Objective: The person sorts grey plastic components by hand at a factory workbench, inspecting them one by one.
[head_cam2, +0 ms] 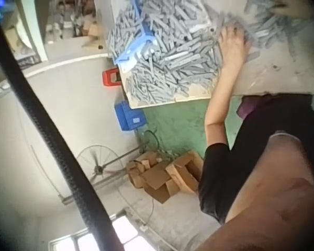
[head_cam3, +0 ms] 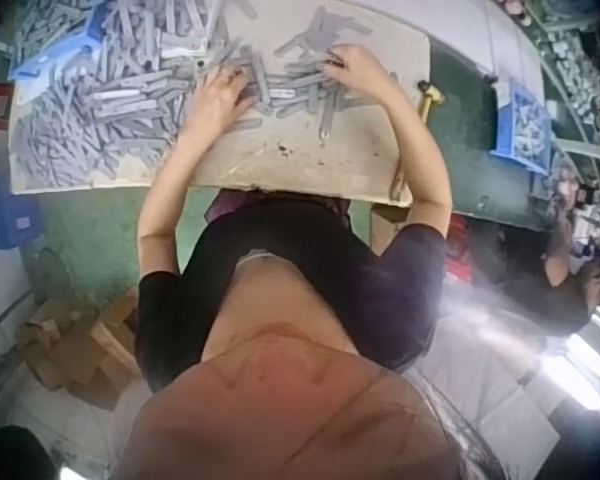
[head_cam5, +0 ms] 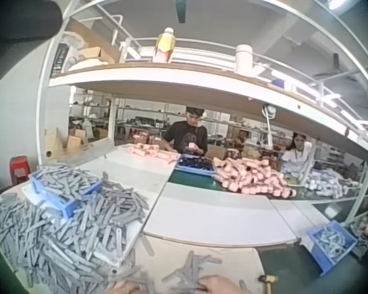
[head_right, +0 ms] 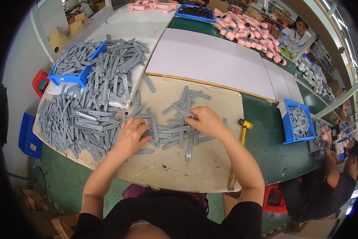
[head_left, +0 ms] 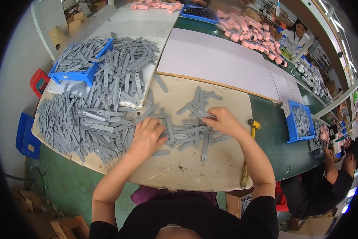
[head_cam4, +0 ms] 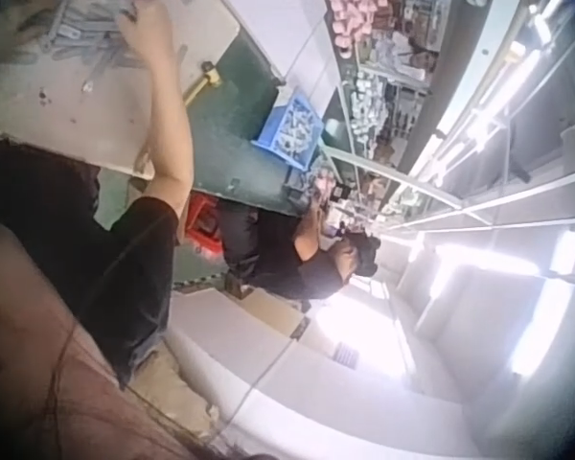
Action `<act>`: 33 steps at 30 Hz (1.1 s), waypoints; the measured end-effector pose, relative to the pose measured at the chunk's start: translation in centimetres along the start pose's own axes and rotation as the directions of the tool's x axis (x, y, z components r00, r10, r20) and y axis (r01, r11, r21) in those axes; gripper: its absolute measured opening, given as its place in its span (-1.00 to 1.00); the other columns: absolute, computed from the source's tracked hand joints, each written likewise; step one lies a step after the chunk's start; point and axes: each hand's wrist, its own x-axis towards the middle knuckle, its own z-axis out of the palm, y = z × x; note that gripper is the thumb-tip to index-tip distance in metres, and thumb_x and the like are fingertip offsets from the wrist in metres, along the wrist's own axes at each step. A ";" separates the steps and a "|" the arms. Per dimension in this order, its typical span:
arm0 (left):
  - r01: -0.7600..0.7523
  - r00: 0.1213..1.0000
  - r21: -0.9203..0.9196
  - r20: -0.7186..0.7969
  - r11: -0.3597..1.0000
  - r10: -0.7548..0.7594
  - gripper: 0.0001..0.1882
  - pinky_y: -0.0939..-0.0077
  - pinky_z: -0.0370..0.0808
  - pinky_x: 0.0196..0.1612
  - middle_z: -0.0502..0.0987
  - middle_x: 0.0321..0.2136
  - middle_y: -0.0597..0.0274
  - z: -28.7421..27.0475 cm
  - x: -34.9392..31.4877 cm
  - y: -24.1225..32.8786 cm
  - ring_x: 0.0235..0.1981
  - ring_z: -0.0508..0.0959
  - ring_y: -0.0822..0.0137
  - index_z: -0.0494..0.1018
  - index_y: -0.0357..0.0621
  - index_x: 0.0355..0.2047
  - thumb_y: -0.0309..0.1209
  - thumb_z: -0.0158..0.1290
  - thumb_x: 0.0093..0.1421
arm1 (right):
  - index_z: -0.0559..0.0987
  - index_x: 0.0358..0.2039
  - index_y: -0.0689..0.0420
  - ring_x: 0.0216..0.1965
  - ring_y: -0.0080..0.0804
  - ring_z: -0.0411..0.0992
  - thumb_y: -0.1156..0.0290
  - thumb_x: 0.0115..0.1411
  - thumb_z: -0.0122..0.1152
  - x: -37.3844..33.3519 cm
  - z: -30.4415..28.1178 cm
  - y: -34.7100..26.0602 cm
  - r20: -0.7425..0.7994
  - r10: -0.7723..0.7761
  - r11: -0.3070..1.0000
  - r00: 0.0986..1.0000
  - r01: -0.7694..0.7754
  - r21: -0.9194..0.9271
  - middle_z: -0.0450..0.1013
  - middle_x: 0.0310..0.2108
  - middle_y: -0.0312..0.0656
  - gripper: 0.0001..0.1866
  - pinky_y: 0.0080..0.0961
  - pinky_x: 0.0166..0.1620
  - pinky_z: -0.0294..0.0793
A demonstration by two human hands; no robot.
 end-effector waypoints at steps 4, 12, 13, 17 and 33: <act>-0.003 0.999 -0.013 -0.033 1.000 0.002 -0.58 0.30 0.30 -0.16 0.41 -0.29 0.24 0.0 1.1 1.0 -0.14 0.36 0.19 0.48 -0.11 -0.25 -0.34 0.26 -0.19 | 0.53 -0.46 0.25 -0.53 -0.11 0.42 0.32 0.02 0.17 -1.4 -2.6 1.1 0.036 0.172 0.984 0.984 -0.171 -0.041 0.44 -0.58 0.00 -0.78 -0.33 -0.42 0.39; -0.140 0.985 0.004 0.105 0.990 0.139 -0.48 0.28 0.26 -0.10 0.41 -0.28 0.22 2.3 2.8 2.1 -0.13 0.35 0.17 0.44 -0.12 -0.19 -0.28 0.26 -0.22 | 0.50 -0.18 0.18 -0.28 -0.07 0.47 0.21 -0.04 0.24 -3.5 -0.4 1.4 -0.050 0.187 0.951 0.981 -0.194 -0.239 0.48 -0.30 0.03 -0.57 -0.28 -0.23 0.46; -0.101 0.985 0.013 0.142 0.995 0.098 -0.49 0.27 0.26 -0.10 0.42 -0.27 0.21 2.3 2.8 1.9 -0.13 0.35 0.16 0.43 -0.13 -0.19 -0.30 0.25 -0.22 | 0.46 -0.12 0.17 -0.24 -0.07 0.46 0.15 -0.10 0.29 -4.0 -0.2 1.5 0.019 0.129 0.952 0.991 -0.118 -0.283 0.46 -0.25 0.03 -0.46 -0.28 -0.20 0.45; -0.056 0.981 0.053 0.189 0.997 0.045 -0.58 0.26 0.26 -0.09 0.44 -0.28 0.16 2.8 3.8 1.8 -0.14 0.36 0.13 0.42 -0.14 -0.27 -0.36 0.20 -0.21 | 0.31 0.04 0.10 -0.13 -0.06 0.41 0.04 -0.27 0.39 -4.5 0.0 0.7 0.186 0.242 0.929 0.952 -0.172 -0.326 0.40 -0.10 0.01 -0.16 -0.29 -0.10 0.40; 0.328 0.943 -0.462 0.216 0.824 -0.254 -0.83 0.57 0.38 -0.31 0.48 -0.56 0.20 0.8 6.5 -0.8 -0.46 0.46 0.42 0.32 -0.26 -0.28 -0.40 -0.14 0.24 | 0.44 -0.12 0.10 -0.23 -0.16 0.45 0.35 -0.15 0.30 -5.0 -2.5 2.9 0.112 0.331 0.888 0.937 -0.270 -0.373 0.48 -0.27 -0.09 -0.50 -0.32 -0.23 0.44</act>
